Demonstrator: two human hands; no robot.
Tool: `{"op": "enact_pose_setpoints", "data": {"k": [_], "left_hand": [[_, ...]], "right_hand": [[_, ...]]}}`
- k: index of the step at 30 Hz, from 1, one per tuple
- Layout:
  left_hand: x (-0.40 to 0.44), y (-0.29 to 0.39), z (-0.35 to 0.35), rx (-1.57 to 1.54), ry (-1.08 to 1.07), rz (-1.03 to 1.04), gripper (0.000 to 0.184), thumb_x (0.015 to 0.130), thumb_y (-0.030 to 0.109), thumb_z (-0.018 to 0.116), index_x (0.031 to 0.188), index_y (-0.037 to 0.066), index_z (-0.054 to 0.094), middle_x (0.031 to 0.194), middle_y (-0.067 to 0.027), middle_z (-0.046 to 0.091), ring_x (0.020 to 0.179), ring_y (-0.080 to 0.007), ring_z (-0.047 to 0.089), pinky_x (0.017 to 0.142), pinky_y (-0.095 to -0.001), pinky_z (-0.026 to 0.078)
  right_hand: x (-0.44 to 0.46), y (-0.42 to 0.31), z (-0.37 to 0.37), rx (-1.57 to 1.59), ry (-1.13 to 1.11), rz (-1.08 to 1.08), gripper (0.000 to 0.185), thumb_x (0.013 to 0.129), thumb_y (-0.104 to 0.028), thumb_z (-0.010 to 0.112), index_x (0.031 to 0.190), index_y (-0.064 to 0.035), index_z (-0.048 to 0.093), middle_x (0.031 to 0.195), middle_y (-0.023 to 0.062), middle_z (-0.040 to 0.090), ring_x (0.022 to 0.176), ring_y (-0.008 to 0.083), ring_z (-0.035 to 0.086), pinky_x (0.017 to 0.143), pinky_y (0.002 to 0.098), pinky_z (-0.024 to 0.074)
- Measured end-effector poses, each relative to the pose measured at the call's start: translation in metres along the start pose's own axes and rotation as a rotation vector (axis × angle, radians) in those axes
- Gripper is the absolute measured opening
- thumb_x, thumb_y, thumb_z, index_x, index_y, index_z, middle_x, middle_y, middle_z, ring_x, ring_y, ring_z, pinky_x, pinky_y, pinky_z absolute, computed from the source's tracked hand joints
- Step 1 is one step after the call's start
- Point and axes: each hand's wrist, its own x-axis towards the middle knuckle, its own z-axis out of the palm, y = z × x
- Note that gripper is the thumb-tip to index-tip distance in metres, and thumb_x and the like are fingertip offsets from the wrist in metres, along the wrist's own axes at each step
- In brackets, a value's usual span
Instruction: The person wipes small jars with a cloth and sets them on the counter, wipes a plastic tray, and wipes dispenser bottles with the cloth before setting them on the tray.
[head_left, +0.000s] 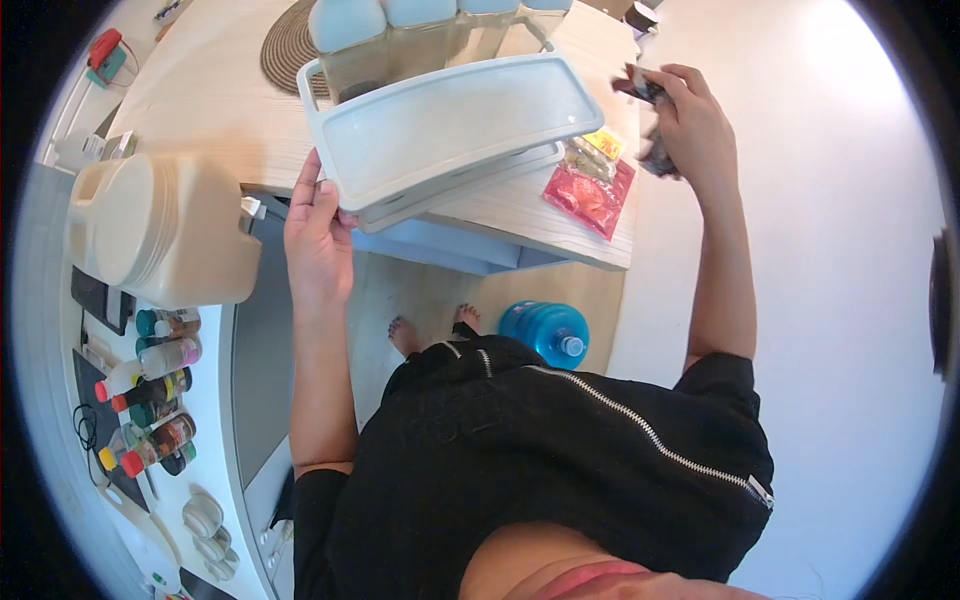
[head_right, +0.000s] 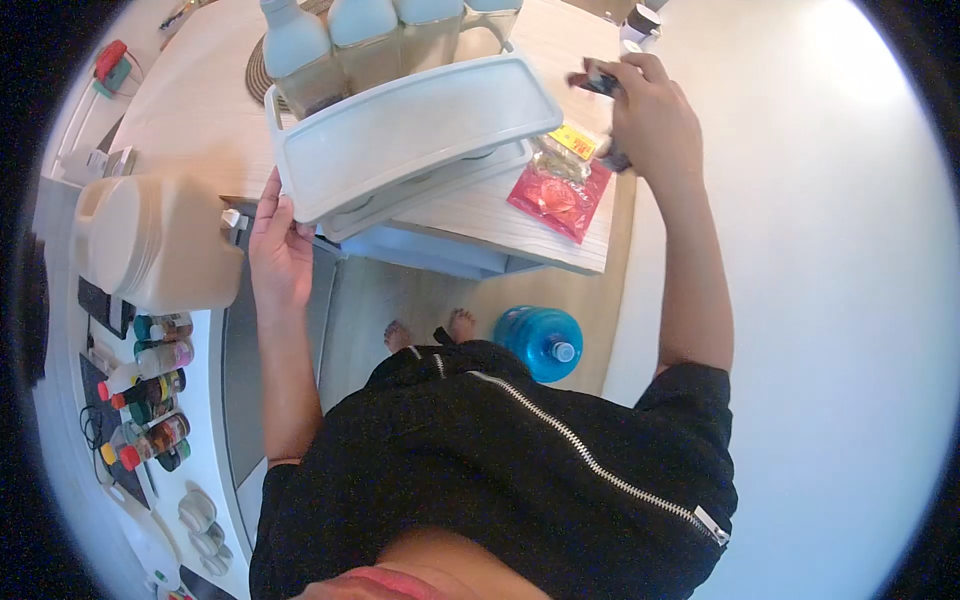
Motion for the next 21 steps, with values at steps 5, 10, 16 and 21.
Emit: {"op": "enact_pose_setpoints", "data": {"k": [5,10,16,21], "left_hand": [[0.0,0.002,-0.002,0.02,-0.048,-0.01,0.05,0.093,0.007,0.05,0.138,-0.002,0.032,0.099,-0.002,0.056,0.073,-0.0063,0.045,0.064,-0.0214,0.039],[-0.001,0.004,0.001,0.014,-0.018,-0.02,0.049,0.093,0.008,0.05,0.138,-0.001,0.032,0.099,-0.0022,0.056,0.073,-0.0066,0.045,0.064,-0.0217,0.04],[0.0,0.003,-0.002,0.017,-0.041,-0.031,0.048,0.093,0.008,0.049,0.138,-0.001,0.033,0.102,-0.0032,0.056,0.073,-0.007,0.046,0.065,-0.0221,0.041],[0.0,0.006,-0.001,0.036,-0.027,-0.044,0.047,0.094,0.007,0.048,0.138,-0.001,0.032,0.104,-0.0035,0.056,0.073,-0.0068,0.046,0.065,-0.0217,0.041]], "right_hand": [[-0.009,-0.01,0.04,0.048,-0.001,-0.303,0.034,0.079,-0.006,0.054,0.11,-0.0181,0.061,0.117,-0.0005,0.057,0.09,0.0271,0.057,0.079,0.0358,0.0476],[-0.042,-0.053,0.037,-0.072,-0.089,-0.162,0.032,0.076,-0.003,0.054,0.106,-0.013,0.061,0.113,-0.0008,0.057,0.09,0.0268,0.055,0.08,0.0337,0.048],[-0.058,-0.124,0.038,0.359,-0.121,-0.392,0.027,0.074,-0.005,0.056,0.1,-0.0098,0.062,0.109,0.0067,0.058,0.093,0.0294,0.055,0.082,0.037,0.0474],[-0.048,-0.127,0.011,0.871,-0.37,-0.4,0.031,0.077,0.001,0.056,0.106,-0.007,0.06,0.108,0.0087,0.058,0.104,0.0255,0.056,0.09,0.0336,0.0448]]}}
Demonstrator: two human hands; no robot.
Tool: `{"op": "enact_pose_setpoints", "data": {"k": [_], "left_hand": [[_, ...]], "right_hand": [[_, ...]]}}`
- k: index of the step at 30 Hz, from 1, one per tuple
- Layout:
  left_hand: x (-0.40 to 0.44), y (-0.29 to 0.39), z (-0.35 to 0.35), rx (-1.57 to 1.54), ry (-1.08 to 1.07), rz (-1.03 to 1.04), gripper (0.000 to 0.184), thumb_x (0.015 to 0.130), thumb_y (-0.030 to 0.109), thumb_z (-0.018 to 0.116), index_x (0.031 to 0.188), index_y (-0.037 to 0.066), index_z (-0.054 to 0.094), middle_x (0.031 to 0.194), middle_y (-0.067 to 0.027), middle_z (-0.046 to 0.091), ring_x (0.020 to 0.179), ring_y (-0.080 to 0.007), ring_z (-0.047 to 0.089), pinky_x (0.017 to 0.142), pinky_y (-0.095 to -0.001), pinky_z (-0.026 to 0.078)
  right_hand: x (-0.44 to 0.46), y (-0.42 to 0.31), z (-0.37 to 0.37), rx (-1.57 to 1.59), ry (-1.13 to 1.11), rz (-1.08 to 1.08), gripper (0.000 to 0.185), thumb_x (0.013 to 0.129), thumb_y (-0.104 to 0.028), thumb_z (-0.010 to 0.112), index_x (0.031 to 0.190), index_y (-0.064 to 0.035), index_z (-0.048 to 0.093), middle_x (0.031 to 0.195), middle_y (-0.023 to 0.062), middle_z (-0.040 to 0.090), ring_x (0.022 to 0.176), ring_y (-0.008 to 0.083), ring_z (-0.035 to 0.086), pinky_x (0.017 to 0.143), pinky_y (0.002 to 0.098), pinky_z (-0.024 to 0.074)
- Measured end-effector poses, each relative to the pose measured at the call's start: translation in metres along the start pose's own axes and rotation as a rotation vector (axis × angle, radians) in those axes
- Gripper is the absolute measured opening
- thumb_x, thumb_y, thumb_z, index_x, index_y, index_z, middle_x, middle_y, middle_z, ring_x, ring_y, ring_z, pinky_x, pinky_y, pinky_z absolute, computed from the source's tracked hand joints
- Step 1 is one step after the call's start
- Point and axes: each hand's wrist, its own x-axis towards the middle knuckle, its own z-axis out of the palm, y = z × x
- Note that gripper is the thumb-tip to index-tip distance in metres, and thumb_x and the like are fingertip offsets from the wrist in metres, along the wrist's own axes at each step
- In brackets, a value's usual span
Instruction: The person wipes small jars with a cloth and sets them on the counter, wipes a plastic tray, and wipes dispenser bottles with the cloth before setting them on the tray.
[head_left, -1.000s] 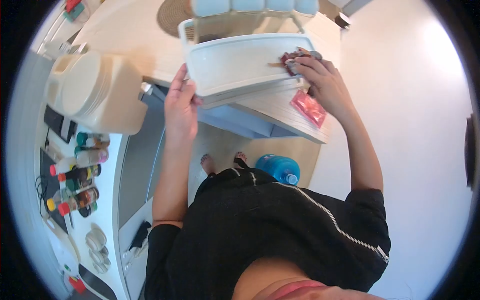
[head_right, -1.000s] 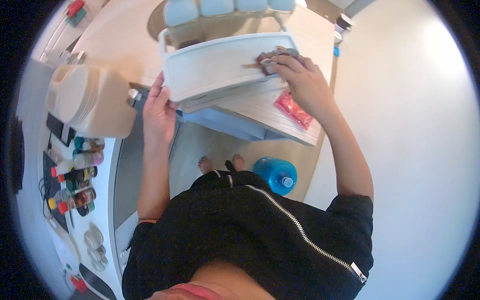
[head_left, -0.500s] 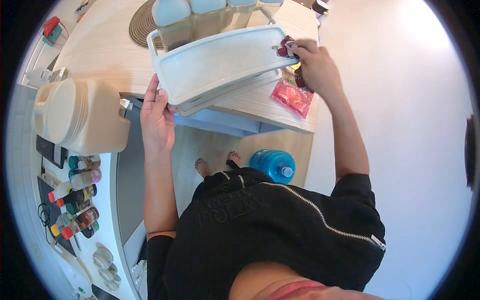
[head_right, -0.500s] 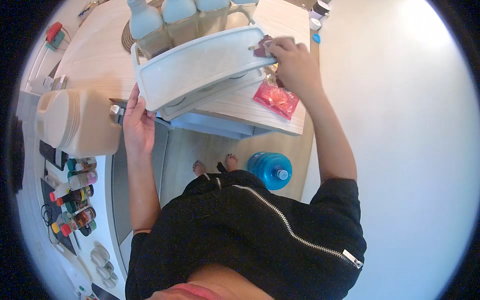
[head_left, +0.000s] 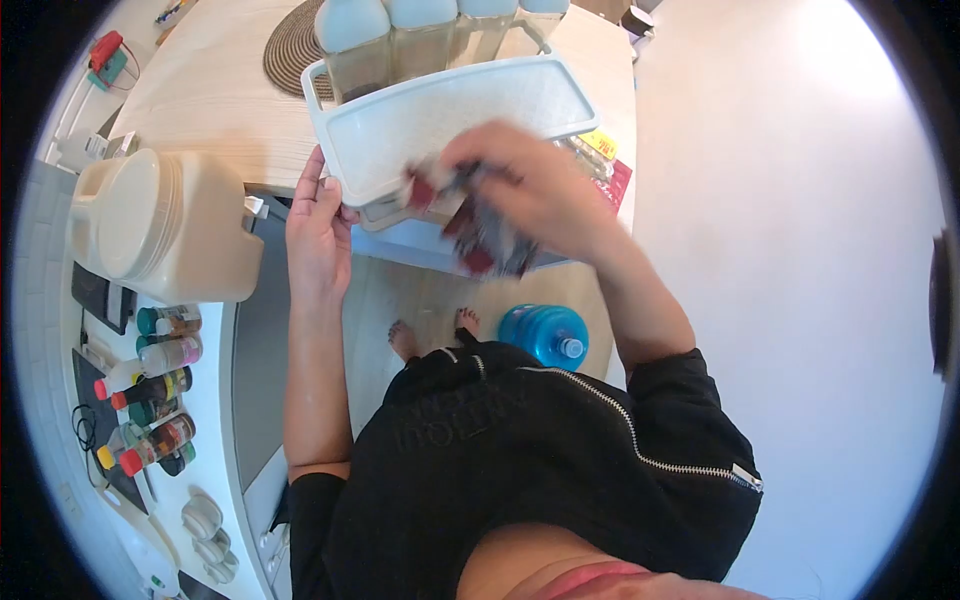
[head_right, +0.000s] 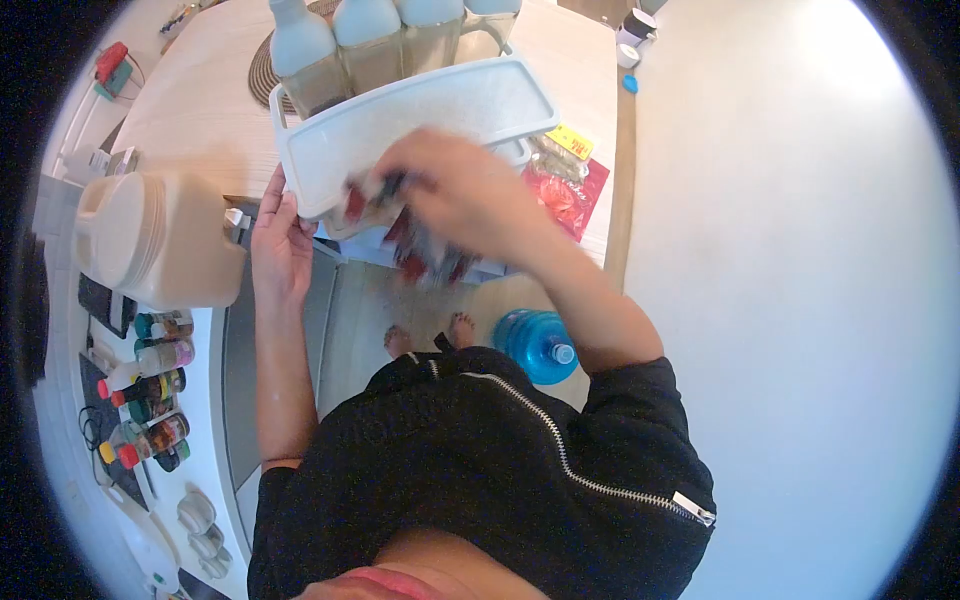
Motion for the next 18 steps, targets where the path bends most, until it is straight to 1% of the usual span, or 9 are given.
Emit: {"op": "enact_pose_setpoints", "data": {"k": [1,2,4,8,10,13,14,16,18], "left_hand": [[0.001,-0.002,-0.004,0.001,-0.025,0.005,0.047,0.094,0.008,0.048,0.138,-0.001,0.032,0.105,-0.0034,0.056,0.073,-0.0067,0.046,0.065,-0.0217,0.041],[0.0,-0.003,-0.006,0.003,-0.051,0.008,0.047,0.094,0.008,0.048,0.138,-0.001,0.032,0.105,-0.0034,0.056,0.073,-0.0066,0.046,0.065,-0.0217,0.041],[0.0,-0.004,-0.006,-0.002,-0.047,0.011,0.048,0.094,0.008,0.048,0.138,-0.001,0.032,0.105,-0.0031,0.056,0.073,-0.0065,0.046,0.064,-0.0216,0.041],[0.0,-0.003,-0.004,0.021,-0.016,0.005,0.048,0.093,0.009,0.05,0.138,0.0,0.033,0.107,-0.0026,0.056,0.074,-0.0059,0.047,0.065,-0.0212,0.042],[0.001,-0.003,-0.004,0.017,-0.007,0.005,0.049,0.093,0.009,0.05,0.138,0.0,0.033,0.108,-0.0028,0.056,0.074,-0.0059,0.048,0.065,-0.0211,0.042],[0.0,-0.004,-0.005,0.011,-0.014,0.006,0.049,0.093,0.009,0.05,0.138,0.0,0.033,0.109,-0.0031,0.056,0.075,-0.0058,0.048,0.065,-0.0209,0.042],[0.001,-0.005,-0.005,0.005,-0.027,0.022,0.049,0.093,0.009,0.05,0.138,0.0,0.033,0.109,-0.0032,0.056,0.075,-0.0058,0.048,0.065,-0.0208,0.043],[0.001,-0.005,-0.008,0.001,-0.045,0.019,0.049,0.093,0.009,0.051,0.138,0.0,0.033,0.109,-0.0033,0.056,0.075,-0.0058,0.048,0.064,-0.0208,0.043],[0.002,-0.005,-0.007,-0.009,-0.063,0.026,0.05,0.093,0.009,0.051,0.138,-0.001,0.033,0.109,-0.0033,0.057,0.075,-0.0059,0.048,0.064,-0.0208,0.043]], "right_hand": [[0.004,0.007,-0.01,-0.09,0.155,0.068,0.028,0.079,0.0,0.055,0.105,-0.0064,0.061,0.104,0.0099,0.059,0.1,0.0248,0.057,0.088,0.0322,0.0454],[0.01,0.009,-0.028,-0.166,0.243,0.159,0.025,0.077,-0.008,0.05,0.096,-0.0115,0.065,0.102,0.0119,0.061,0.095,0.031,0.059,0.084,0.0393,0.0473],[0.021,0.054,-0.054,-0.575,0.427,0.108,0.032,0.079,-0.01,0.046,0.103,-0.0148,0.066,0.108,0.0075,0.061,0.092,0.0324,0.058,0.083,0.039,0.0477],[0.021,0.121,-0.067,-0.971,0.184,0.153,0.032,0.083,-0.007,0.046,0.108,-0.015,0.065,0.117,-0.0044,0.058,0.097,0.0238,0.055,0.087,0.0342,0.0468],[0.016,0.101,-0.067,-0.991,0.181,0.131,0.03,0.082,-0.006,0.047,0.103,-0.014,0.066,0.115,-0.0056,0.059,0.096,0.0226,0.054,0.086,0.0335,0.0472],[-0.002,0.061,-0.074,-1.167,-0.081,0.193,0.021,0.079,-0.005,0.048,0.088,-0.0089,0.067,0.104,-0.003,0.06,0.092,0.0221,0.055,0.081,0.0343,0.0473],[-0.005,0.049,-0.084,-1.167,-0.083,0.197,0.021,0.079,-0.005,0.048,0.088,-0.0089,0.067,0.104,-0.003,0.06,0.092,0.0221,0.055,0.081,0.0343,0.0473],[-0.002,0.02,-0.11,-0.884,-0.487,0.629,0.018,0.077,-0.004,0.05,0.085,-0.0068,0.066,0.1,0.0005,0.061,0.086,0.0255,0.057,0.08,0.0347,0.0465],[-0.008,0.019,-0.131,-0.798,-0.427,0.558,0.019,0.078,-0.007,0.051,0.089,-0.0074,0.066,0.101,0.0038,0.061,0.085,0.0249,0.059,0.08,0.0348,0.0469]]}}
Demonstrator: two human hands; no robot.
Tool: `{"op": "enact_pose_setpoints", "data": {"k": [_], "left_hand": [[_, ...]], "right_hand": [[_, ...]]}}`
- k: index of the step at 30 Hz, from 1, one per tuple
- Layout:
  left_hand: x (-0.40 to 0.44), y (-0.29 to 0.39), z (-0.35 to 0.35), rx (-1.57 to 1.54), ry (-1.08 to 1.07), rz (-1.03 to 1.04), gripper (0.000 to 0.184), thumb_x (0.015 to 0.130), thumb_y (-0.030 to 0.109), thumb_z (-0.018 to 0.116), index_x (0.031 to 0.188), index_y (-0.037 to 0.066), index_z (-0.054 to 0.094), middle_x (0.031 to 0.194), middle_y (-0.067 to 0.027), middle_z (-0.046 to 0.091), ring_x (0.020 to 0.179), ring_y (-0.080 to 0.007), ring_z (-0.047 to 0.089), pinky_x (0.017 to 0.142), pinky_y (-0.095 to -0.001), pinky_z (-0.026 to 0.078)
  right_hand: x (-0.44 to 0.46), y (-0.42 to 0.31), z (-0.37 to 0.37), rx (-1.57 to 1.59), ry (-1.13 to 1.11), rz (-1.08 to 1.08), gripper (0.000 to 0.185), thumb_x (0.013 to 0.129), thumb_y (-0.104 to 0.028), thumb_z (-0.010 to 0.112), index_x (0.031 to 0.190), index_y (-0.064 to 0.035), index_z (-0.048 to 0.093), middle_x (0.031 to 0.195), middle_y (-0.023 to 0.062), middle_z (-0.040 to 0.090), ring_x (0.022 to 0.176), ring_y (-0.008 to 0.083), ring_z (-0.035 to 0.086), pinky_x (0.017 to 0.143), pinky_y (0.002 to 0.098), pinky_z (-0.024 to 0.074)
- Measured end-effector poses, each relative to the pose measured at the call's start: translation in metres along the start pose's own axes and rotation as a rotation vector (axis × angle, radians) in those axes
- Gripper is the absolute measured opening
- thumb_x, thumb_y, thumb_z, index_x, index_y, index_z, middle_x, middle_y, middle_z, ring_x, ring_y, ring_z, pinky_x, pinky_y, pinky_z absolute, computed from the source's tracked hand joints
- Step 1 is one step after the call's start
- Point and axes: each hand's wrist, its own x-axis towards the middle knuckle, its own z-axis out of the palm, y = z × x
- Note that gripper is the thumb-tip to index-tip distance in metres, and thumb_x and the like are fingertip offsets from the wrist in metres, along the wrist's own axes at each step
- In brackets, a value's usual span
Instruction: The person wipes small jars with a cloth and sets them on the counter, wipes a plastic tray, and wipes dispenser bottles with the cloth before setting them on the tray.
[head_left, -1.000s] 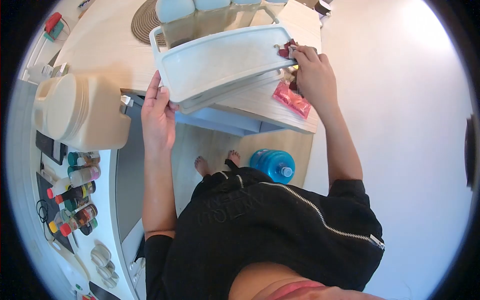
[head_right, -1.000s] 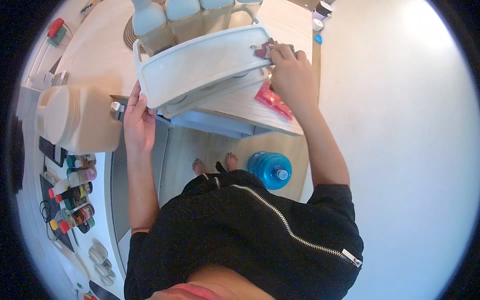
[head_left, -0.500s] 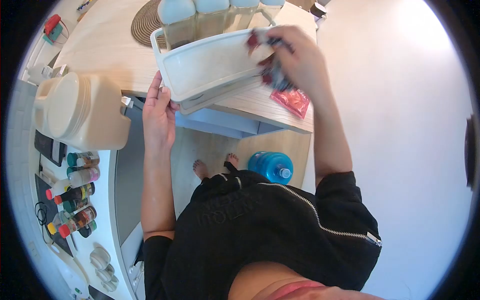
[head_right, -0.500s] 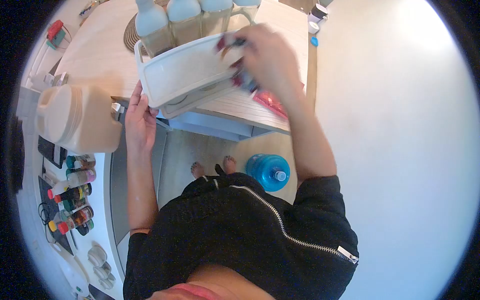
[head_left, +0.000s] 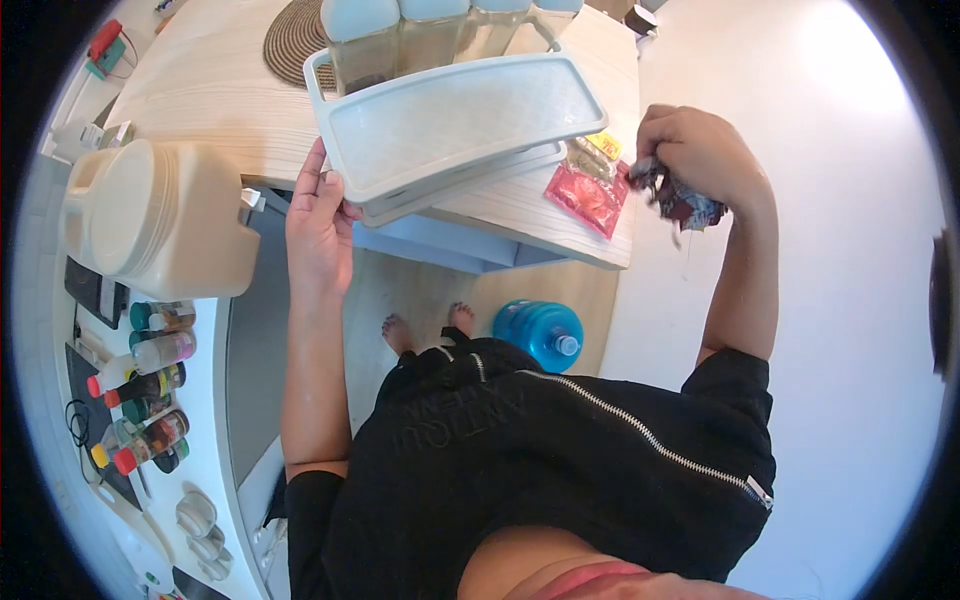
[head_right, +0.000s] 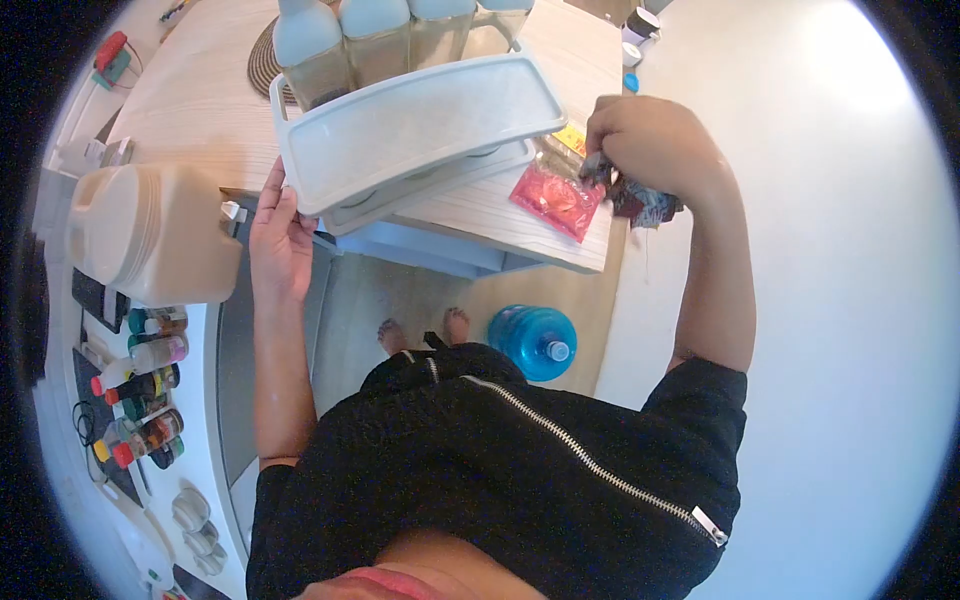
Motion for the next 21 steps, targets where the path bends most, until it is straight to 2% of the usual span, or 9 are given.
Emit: {"op": "enact_pose_setpoints", "data": {"k": [2,4,8,10,11,15,18,20,21], "left_hand": [[-0.001,0.001,0.003,-0.008,0.042,-0.002,0.05,0.093,0.009,0.051,0.138,0.0,0.033,0.109,-0.0032,0.057,0.074,-0.006,0.048,0.064,-0.0207,0.043],[0.0,-0.001,0.0,-0.008,0.026,-0.005,0.048,0.093,0.009,0.05,0.138,0.0,0.034,0.111,-0.0029,0.057,0.079,-0.0055,0.05,0.068,-0.0208,0.043],[0.0,-0.001,-0.004,-0.012,-0.006,-0.008,0.046,0.094,0.009,0.048,0.137,0.001,0.035,0.115,-0.003,0.057,0.084,-0.0053,0.052,0.072,-0.0209,0.044],[0.001,-0.002,-0.006,-0.009,-0.016,0.0,0.046,0.094,0.01,0.048,0.138,0.001,0.035,0.115,-0.0031,0.057,0.084,-0.0055,0.053,0.073,-0.0209,0.045],[0.001,-0.002,-0.007,-0.009,-0.03,0.003,0.046,0.094,0.01,0.048,0.138,0.001,0.034,0.115,-0.0032,0.057,0.085,-0.0056,0.053,0.073,-0.0209,0.045],[0.001,-0.001,-0.002,-0.024,-0.035,0.002,0.048,0.094,0.01,0.049,0.138,0.001,0.033,0.115,-0.004,0.057,0.085,-0.0059,0.054,0.073,-0.0217,0.046],[-0.003,0.007,0.013,-0.025,0.065,-0.027,0.05,0.093,0.009,0.05,0.139,0.001,0.032,0.108,-0.0033,0.057,0.072,-0.0057,0.05,0.06,-0.0199,0.044],[-0.009,0.015,0.024,-0.07,0.117,-0.076,0.049,0.093,0.007,0.049,0.139,0.002,0.031,0.11,-0.0045,0.057,0.072,-0.0059,0.052,0.056,-0.0192,0.044],[0.005,-0.005,-0.008,-0.059,-0.002,-0.033,0.049,0.094,0.007,0.047,0.14,0.002,0.029,0.112,-0.0046,0.056,0.074,-0.0057,0.051,0.06,-0.0206,0.044]], "right_hand": [[0.002,0.006,0.0,0.093,0.059,-0.067,0.02,0.08,-0.011,0.051,0.093,-0.0079,0.066,0.102,0.0071,0.061,0.085,0.0243,0.062,0.079,0.0348,0.0472],[0.022,0.012,0.015,0.546,0.357,-0.097,0.024,0.082,-0.011,0.05,0.1,-0.0077,0.065,0.1,0.0087,0.061,0.09,0.0241,0.061,0.084,0.0339,0.046],[0.093,0.007,0.078,0.531,0.632,-0.332,0.028,0.086,-0.014,0.051,0.111,-0.0053,0.061,0.109,0.0166,0.059,0.099,0.0305,0.057,0.089,0.0367,0.0447],[0.098,-0.033,0.093,0.251,0.816,-0.25,0.027,0.086,-0.011,0.049,0.108,-0.0041,0.063,0.111,0.0174,0.059,0.1,0.0318,0.057,0.09,0.0403,0.0437],[0.095,-0.051,0.089,0.341,0.723,-0.247,0.03,0.088,-0.01,0.051,0.117,-0.008,0.059,0.123,0.0101,0.054,0.104,0.0336,0.052,0.094,0.0391,0.0415],[0.079,-0.133,0.093,0.356,0.657,-0.498,0.033,0.079,-0.004,0.052,0.111,-0.0071,0.06,0.118,0.0085,0.057,0.109,0.0302,0.05,0.096,0.0387,0.0379],[0.046,-0.167,0.082,0.614,0.589,-0.759,0.033,0.077,0.0,0.055,0.109,-0.0072,0.062,0.113,0.0078,0.06,0.108,0.027,0.053,0.095,0.035,0.0398],[0.031,-0.161,0.06,0.993,-0.057,-0.935,0.032,0.08,0.0,0.055,0.109,-0.0078,0.063,0.11,0.0081,0.061,0.105,0.0248,0.055,0.094,0.0334,0.041],[0.028,-0.151,0.053,1.029,-0.146,-0.943,0.029,0.084,-0.002,0.054,0.111,-0.0072,0.063,0.107,0.0079,0.061,0.102,0.0205,0.056,0.095,0.0326,0.0398]]}}
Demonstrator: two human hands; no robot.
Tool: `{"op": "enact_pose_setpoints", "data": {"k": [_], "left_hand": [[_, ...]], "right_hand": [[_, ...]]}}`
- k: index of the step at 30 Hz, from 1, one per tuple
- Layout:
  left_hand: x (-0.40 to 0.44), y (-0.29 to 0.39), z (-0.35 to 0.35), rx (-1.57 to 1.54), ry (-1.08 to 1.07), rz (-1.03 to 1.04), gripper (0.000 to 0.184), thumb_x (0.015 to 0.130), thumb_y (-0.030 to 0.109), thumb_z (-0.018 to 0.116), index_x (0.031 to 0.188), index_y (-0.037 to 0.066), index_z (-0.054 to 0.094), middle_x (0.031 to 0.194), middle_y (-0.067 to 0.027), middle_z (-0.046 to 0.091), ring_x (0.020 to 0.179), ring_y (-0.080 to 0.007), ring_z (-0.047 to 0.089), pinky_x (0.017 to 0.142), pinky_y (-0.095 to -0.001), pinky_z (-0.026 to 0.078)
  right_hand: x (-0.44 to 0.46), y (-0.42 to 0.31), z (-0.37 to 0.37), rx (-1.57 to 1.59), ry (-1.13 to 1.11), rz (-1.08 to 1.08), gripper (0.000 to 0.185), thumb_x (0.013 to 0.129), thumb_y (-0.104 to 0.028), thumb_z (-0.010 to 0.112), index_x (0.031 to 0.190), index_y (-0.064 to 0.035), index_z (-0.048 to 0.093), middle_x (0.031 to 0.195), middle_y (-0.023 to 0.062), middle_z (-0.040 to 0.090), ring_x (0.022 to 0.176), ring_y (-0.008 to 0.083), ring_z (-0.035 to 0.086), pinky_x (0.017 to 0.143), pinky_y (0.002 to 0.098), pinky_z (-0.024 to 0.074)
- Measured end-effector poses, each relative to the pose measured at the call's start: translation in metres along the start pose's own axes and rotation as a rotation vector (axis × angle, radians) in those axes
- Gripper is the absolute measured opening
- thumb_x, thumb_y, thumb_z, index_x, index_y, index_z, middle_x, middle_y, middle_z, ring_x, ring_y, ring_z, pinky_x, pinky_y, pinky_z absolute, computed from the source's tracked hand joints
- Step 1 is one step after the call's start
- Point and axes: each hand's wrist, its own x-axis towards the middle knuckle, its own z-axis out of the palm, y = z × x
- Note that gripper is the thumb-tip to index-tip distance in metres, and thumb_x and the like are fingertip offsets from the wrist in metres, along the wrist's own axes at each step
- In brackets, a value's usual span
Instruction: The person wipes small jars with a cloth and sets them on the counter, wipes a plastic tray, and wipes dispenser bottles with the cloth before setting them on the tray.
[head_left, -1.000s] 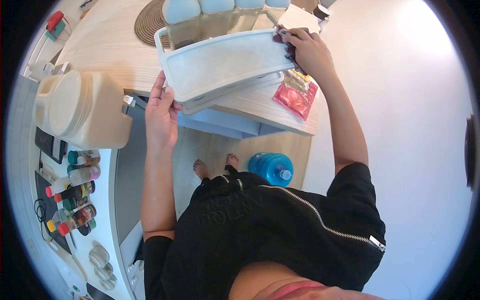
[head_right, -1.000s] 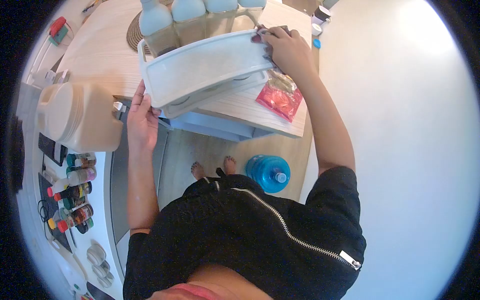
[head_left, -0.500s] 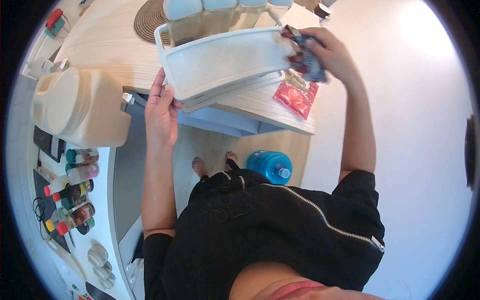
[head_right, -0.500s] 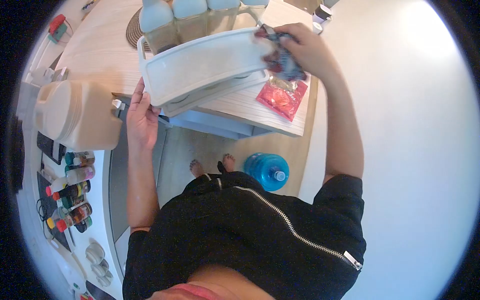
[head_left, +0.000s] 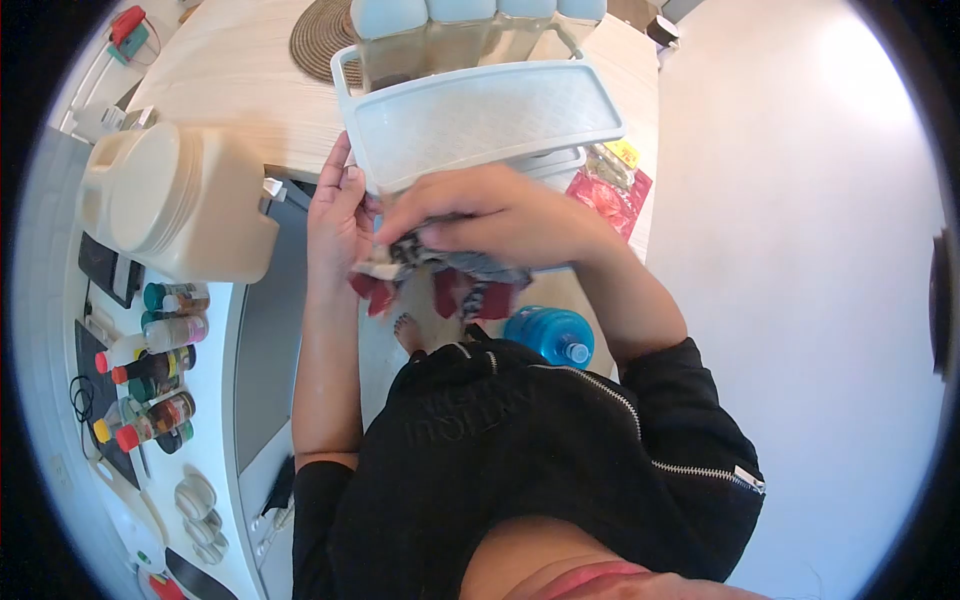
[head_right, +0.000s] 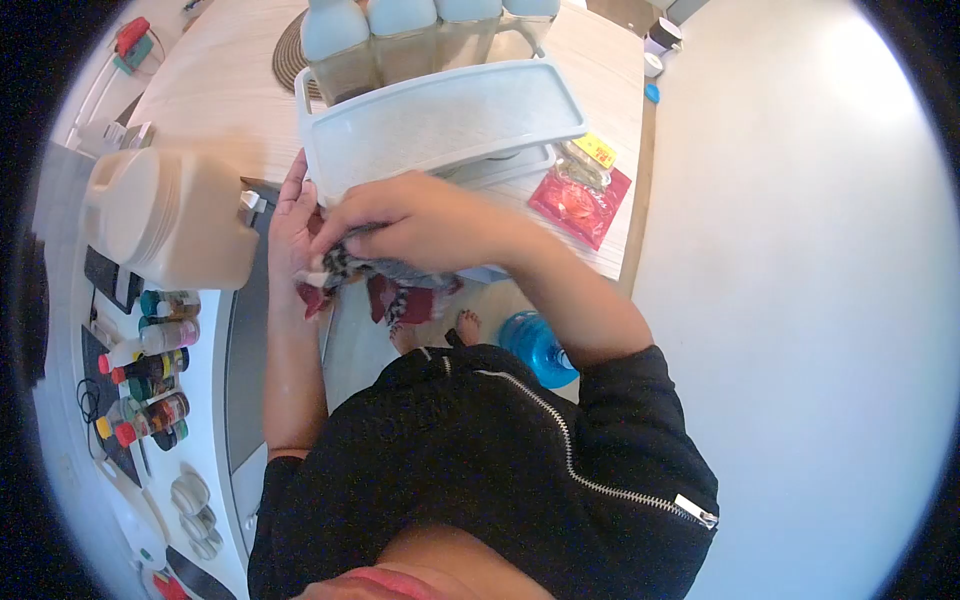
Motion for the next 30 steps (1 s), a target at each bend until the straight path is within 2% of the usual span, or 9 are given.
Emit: {"op": "enact_pose_setpoints", "data": {"k": [2,3,5,8,10,14,20,22,30], "left_hand": [[-0.003,0.004,0.011,0.006,0.032,0.004,0.049,0.094,0.007,0.046,0.14,0.002,0.029,0.112,-0.0038,0.056,0.075,-0.0055,0.05,0.062,-0.0212,0.043],[-0.006,0.006,0.014,0.016,0.063,0.005,0.049,0.094,0.008,0.046,0.141,0.002,0.03,0.112,-0.003,0.056,0.075,-0.0053,0.049,0.065,-0.0219,0.042],[-0.005,0.005,0.007,0.033,0.044,0.015,0.049,0.094,0.008,0.045,0.141,0.003,0.031,0.111,-0.0007,0.055,0.075,-0.0049,0.046,0.067,-0.022,0.04],[-0.005,0.006,0.005,0.05,-0.001,-0.023,0.05,0.094,0.008,0.046,0.141,0.004,0.032,0.111,0.0008,0.055,0.072,-0.0044,0.043,0.066,-0.0213,0.039],[-0.004,0.007,0.004,0.056,-0.005,-0.019,0.05,0.094,0.008,0.047,0.141,0.005,0.032,0.111,0.0012,0.055,0.073,-0.0043,0.044,0.066,-0.021,0.039],[-0.005,0.01,0.01,0.093,0.023,-0.034,0.05,0.094,0.01,0.047,0.141,0.005,0.032,0.11,0.0025,0.057,0.074,-0.0041,0.047,0.068,-0.0208,0.041],[0.003,0.006,-0.01,-0.029,-0.071,-0.059,0.046,0.096,0.014,0.045,0.14,0.007,0.034,0.11,-0.0022,0.058,0.08,-0.0069,0.055,0.07,-0.0234,0.047],[0.006,0.009,-0.008,-0.042,-0.064,-0.066,0.045,0.096,0.014,0.046,0.139,0.007,0.035,0.112,-0.004,0.058,0.085,-0.0086,0.056,0.074,-0.0242,0.048],[0.008,0.009,0.003,-0.037,0.03,-0.054,0.05,0.091,0.013,0.054,0.136,0.004,0.036,0.12,-0.0085,0.057,0.103,-0.0156,0.059,0.087,-0.0296,0.052]], "right_hand": [[-0.015,-0.001,-0.018,0.103,0.148,0.047,0.025,0.086,-0.002,0.052,0.108,-0.0058,0.064,0.107,0.0067,0.061,0.104,0.0175,0.055,0.092,0.0314,0.042],[-0.02,0.008,-0.029,0.046,0.3,0.025,0.025,0.089,-0.004,0.05,0.11,-0.0036,0.062,0.103,0.0071,0.061,0.095,0.0164,0.059,0.082,0.0286,0.0489],[-0.023,0.014,-0.05,0.257,0.584,0.354,0.029,0.089,-0.007,0.047,0.115,-0.0049,0.059,0.104,0.0102,0.063,0.102,0.0199,0.058,0.088,0.0334,0.0463],[-0.008,0.082,-0.063,-0.459,0.7,0.141,0.032,0.086,-0.007,0.047,0.117,-0.0048,0.058,0.11,0.0143,0.06,0.099,0.0287,0.058,0.087,0.0398,0.0458],[0.007,0.081,-0.047,-0.914,0.735,0.024,0.035,0.081,-0.007,0.048,0.113,-0.0096,0.061,0.113,0.0132,0.059,0.096,0.0336,0.056,0.087,0.0413,0.0438],[0.041,0.066,-0.004,-0.918,0.683,0.001,0.041,0.079,-0.002,0.051,0.117,-0.0124,0.059,0.115,0.0058,0.059,0.104,0.0276,0.052,0.091,0.0367,0.0394],[0.032,0.048,0.014,-0.863,0.493,-0.16,0.037,0.075,-0.009,0.055,0.109,-0.0225,0.063,0.11,-0.0026,0.061,0.092,0.0207,0.058,0.089,0.038,0.0381],[0.017,0.052,0.018,-0.793,0.41,-0.211,0.042,0.076,-0.007,0.059,0.114,-0.0256,0.061,0.118,-0.0072,0.057,0.094,0.0184,0.054,0.092,0.0361,0.0354],[-0.053,0.081,-0.025,-1.067,0.556,-0.102,0.046,0.076,-0.007,0.058,0.116,-0.0303,0.059,0.118,-0.0098,0.057,0.096,0.0179,0.055,0.091,0.0372,0.0358]]}}
